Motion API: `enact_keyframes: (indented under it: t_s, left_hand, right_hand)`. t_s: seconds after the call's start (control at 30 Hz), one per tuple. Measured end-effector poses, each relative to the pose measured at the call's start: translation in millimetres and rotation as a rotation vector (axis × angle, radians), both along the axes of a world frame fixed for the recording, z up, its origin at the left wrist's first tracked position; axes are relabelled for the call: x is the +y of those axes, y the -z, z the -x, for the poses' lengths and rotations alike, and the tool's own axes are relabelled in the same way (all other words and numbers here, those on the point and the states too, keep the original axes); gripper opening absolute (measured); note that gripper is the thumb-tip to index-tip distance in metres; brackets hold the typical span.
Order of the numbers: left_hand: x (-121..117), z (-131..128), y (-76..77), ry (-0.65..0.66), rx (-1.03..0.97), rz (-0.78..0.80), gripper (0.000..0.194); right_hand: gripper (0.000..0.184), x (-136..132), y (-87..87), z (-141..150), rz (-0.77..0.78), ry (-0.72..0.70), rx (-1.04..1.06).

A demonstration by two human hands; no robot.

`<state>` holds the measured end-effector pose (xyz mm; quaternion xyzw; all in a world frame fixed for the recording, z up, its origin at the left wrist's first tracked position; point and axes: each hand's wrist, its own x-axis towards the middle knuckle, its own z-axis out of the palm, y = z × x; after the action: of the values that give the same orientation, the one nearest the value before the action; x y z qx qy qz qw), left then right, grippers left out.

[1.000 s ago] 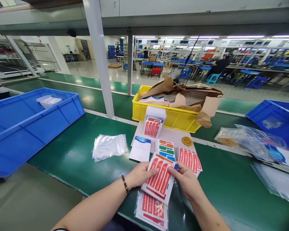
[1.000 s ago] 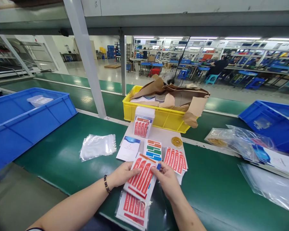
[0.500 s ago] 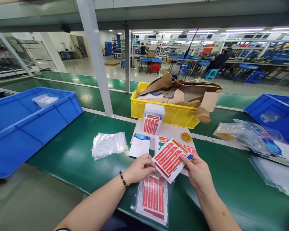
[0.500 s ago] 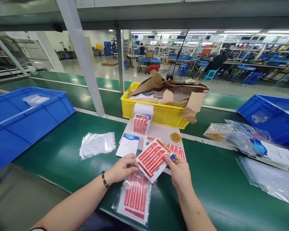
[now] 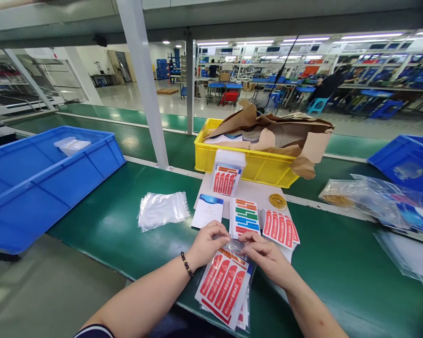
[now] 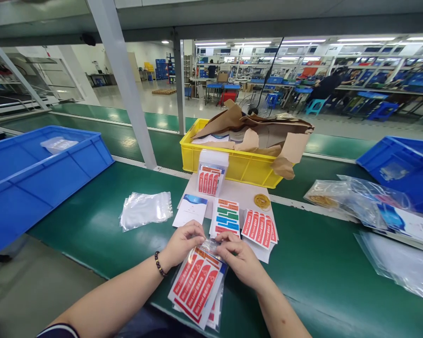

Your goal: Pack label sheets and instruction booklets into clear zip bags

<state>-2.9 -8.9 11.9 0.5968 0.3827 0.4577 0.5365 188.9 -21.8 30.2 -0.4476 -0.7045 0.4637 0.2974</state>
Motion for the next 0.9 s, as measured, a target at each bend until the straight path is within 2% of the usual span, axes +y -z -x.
enact_keyframes:
  t_s: [0.1,0.2,0.27,0.4,0.5,0.6,0.73,0.9]
  left_hand:
    - [0,-2,2.9,-0.032,-0.105,0.083,0.011]
    - [0,-4,4.4,0.033,-0.23,0.297,0.027]
    - [0,-5,4.6,0.059,-0.225,0.406,0.028]
    - [0,-4,3.6,0.006,-0.107,0.395,0.021]
    - [0,-3,1.4,-0.001,-0.066,0.322,0.017]
    - [-1,-3,0.1,-0.002,-0.029,0.264,0.015]
    - [-3,-5,4.9,0.043,-0.019,0.275,0.018]
    - [-4,-8,11.5,0.068,0.055,0.235,0.019]
  right_hand:
    - [0.02,0,0.7,0,0.036,-0.087,-0.016]
    - [0.019,0,3.7,0,0.107,0.002,0.038]
    - [0.024,1,5.4,0,0.156,0.083,0.099]
    - [0.037,1,5.9,2,0.25,0.17,0.182]
    - [0.021,2,5.5,6,0.28,0.173,0.193]
    - [0.024,3,5.4,10,0.222,0.169,0.176]
    - [0.023,1,5.5,18,0.101,0.137,0.06]
    - [0.018,-2,8.7,24,-0.155,0.08,-0.145]
